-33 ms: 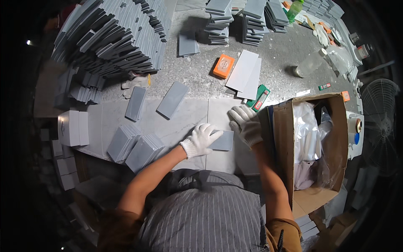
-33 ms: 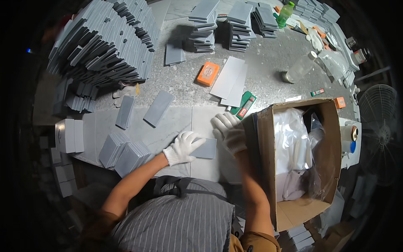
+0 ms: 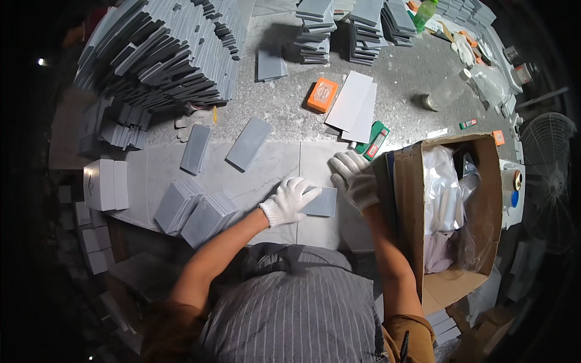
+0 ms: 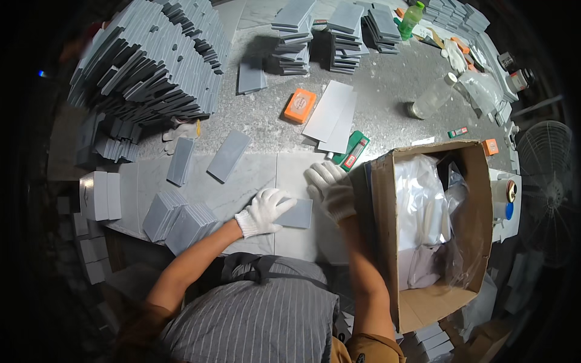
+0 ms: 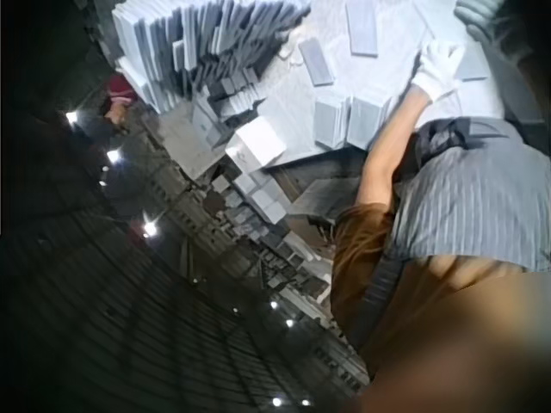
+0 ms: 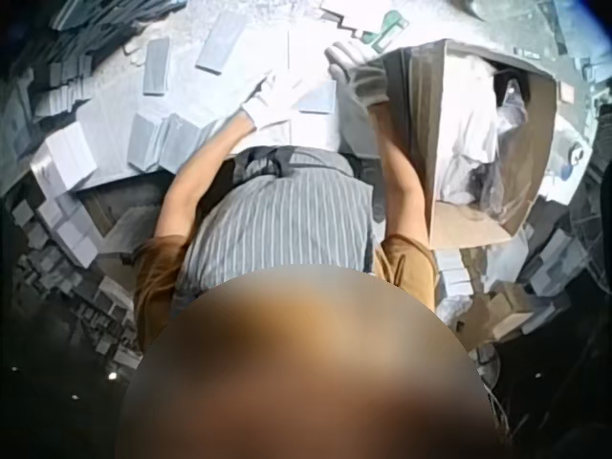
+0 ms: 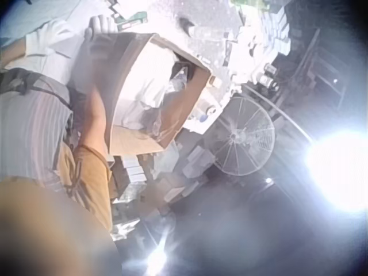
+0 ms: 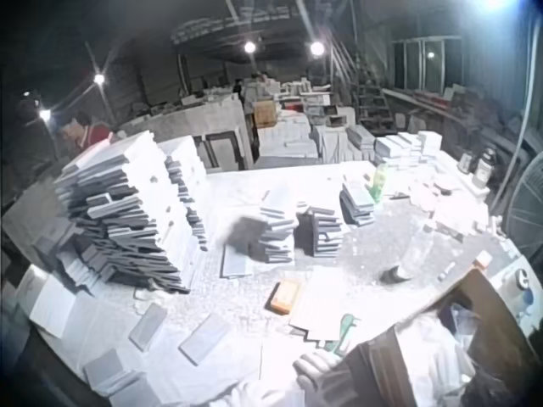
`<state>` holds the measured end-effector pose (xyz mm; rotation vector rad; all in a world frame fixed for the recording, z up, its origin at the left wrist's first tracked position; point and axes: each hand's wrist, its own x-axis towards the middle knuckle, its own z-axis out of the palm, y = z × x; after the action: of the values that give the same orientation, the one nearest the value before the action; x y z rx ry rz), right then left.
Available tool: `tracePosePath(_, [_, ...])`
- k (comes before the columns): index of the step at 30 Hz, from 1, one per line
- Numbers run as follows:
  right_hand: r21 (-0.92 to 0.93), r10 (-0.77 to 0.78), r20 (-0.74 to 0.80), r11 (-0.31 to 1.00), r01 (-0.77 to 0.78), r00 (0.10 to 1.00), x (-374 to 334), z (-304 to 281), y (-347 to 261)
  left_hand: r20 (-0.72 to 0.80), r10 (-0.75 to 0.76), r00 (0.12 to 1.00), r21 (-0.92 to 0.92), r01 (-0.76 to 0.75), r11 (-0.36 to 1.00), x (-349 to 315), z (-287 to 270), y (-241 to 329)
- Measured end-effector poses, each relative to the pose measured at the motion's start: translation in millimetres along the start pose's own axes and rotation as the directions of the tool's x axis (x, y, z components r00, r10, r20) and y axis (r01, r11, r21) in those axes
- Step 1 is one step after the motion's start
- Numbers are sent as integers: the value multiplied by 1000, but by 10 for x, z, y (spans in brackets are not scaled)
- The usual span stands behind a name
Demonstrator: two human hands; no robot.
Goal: The person repeatedly picks up small gray rectangular tiles from a table, wraps each one in a clear plastic sheet, and places the wrapped tile into a cardboard box. The process is repeated continuously with new tiles taken from a large stack.
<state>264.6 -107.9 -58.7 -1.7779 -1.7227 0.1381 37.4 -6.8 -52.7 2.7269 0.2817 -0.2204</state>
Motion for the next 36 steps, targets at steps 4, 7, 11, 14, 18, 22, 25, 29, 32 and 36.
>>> tracePosePath(4, [-27, 14, -33, 1000, -15, 999, -43, 32, 12, 30, 37, 999, -9, -37, 999, 34, -13, -74])
tracePosePath(7, [-1, 63, 81, 998, -63, 995, -33, 20, 45, 1, 53, 999, -3, -53, 999, 34, 7, -103])
tracePosePath(11, [-10, 83, 59, 997, -82, 995, -92, 97, 91, -10, 46, 999, -8, -46, 999, 20, 24, -109])
tracePosePath(14, [-38, 138, 27, 990, -137, 990, -111, 132, 88, -9, 41, 999, -8, -41, 999, 19, 28, -104])
tracePosePath(18, [-58, 314, 8, 948, -313, 949, -58, 207, -8, 3, 47, 999, 2, -47, 999, 18, 56, -127])
tracePosePath(22, [-64, 318, -130, 943, -328, 939, 77, 443, 48, -23, 71, 997, 18, -71, 997, 11, 57, -132])
tracePosePath(25, [-59, 319, -210, 939, -338, 924, 108, 642, 163, -8, 66, 998, 34, -66, 997, 13, 45, -132])
tracePosePath(29, [50, 403, -58, 915, -400, 913, 81, 727, 199, 1, 36, 999, 18, -36, 999, 2, 22, -143])
tracePosePath(32, [317, 379, -25, 881, -352, 925, 45, 502, 83, -56, -100, 993, -30, 99, 995, -75, -106, -134])
tracePosePath(36, [163, 123, -33, 980, -116, 992, -208, 158, -216, -242, -416, 877, -242, 360, 901, -370, -335, -419])
